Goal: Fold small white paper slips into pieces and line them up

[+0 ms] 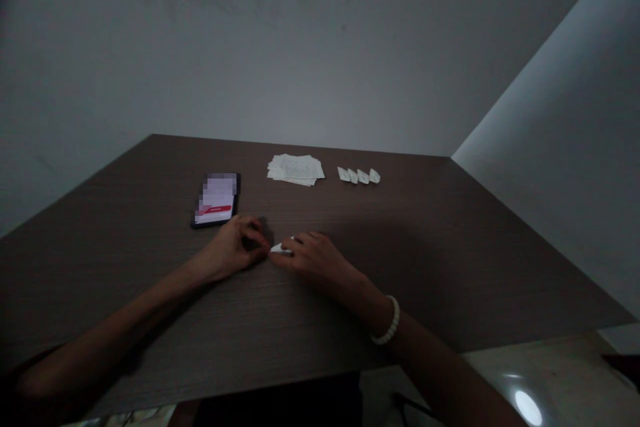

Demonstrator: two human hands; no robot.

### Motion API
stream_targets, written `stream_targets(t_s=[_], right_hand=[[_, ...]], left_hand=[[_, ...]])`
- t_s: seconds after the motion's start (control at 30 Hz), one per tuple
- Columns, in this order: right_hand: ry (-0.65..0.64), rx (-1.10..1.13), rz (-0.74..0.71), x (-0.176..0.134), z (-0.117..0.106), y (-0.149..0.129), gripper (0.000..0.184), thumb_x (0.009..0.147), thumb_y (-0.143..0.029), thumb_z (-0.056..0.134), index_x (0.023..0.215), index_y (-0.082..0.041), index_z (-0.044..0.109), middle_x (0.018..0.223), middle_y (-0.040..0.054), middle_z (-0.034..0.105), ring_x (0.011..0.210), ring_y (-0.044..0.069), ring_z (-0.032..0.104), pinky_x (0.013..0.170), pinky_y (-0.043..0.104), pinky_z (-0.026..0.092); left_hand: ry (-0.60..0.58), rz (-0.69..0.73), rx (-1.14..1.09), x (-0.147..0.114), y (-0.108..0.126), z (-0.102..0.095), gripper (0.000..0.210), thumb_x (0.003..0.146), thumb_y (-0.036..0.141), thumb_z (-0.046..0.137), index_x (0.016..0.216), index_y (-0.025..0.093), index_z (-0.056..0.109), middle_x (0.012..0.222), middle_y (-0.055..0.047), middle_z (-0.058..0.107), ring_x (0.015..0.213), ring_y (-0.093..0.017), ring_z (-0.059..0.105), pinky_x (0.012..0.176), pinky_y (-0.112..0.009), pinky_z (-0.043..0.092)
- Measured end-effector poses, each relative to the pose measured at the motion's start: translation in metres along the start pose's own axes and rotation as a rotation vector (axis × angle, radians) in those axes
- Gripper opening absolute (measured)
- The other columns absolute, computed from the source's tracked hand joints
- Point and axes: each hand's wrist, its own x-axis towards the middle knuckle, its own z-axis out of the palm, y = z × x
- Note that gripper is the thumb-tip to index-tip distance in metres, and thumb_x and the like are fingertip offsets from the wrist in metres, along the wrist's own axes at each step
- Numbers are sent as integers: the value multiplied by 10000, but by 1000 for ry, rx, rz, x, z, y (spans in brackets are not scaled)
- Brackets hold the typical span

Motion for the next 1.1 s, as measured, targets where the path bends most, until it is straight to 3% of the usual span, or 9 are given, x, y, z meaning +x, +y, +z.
stream_targets(t_s=[0.5,0.73,0.93,1.1], right_hand=[[-30,-19,66,1,-2,-8,293,944,-201,488,1224,-243,566,1128,80,611,924,208,513,709,311,395],[5,107,78,-2,2,-6,424,855,-124,559,1263,-242,553,1190,85,597,1012,235,502,804,349,432],[202,360,261,-3,7,9,371,920,-135,458,1273,-182,561,1190,91,585,1025,193,517,885,336,430],[168,392,339,-5,10,18,241,893,-257,575,1099,-167,661,1124,97,605,1005,214,514,899,371,409]], left_hand=[[-125,92,-103,0,-12,-12,166,791,240,601,805,213,764,945,-59,604,904,-197,552,878,-381,427],[-74,42,-61,-2,-7,-9,105,743,272,674,772,198,742,939,-54,590,892,-201,553,836,-366,448],[-54,61,-42,-2,-4,-8,76,728,244,680,749,210,745,914,-52,605,895,-212,560,832,-372,448],[-58,89,-47,-3,-7,-7,76,742,226,673,756,211,746,917,-60,616,914,-223,560,845,-383,441]])
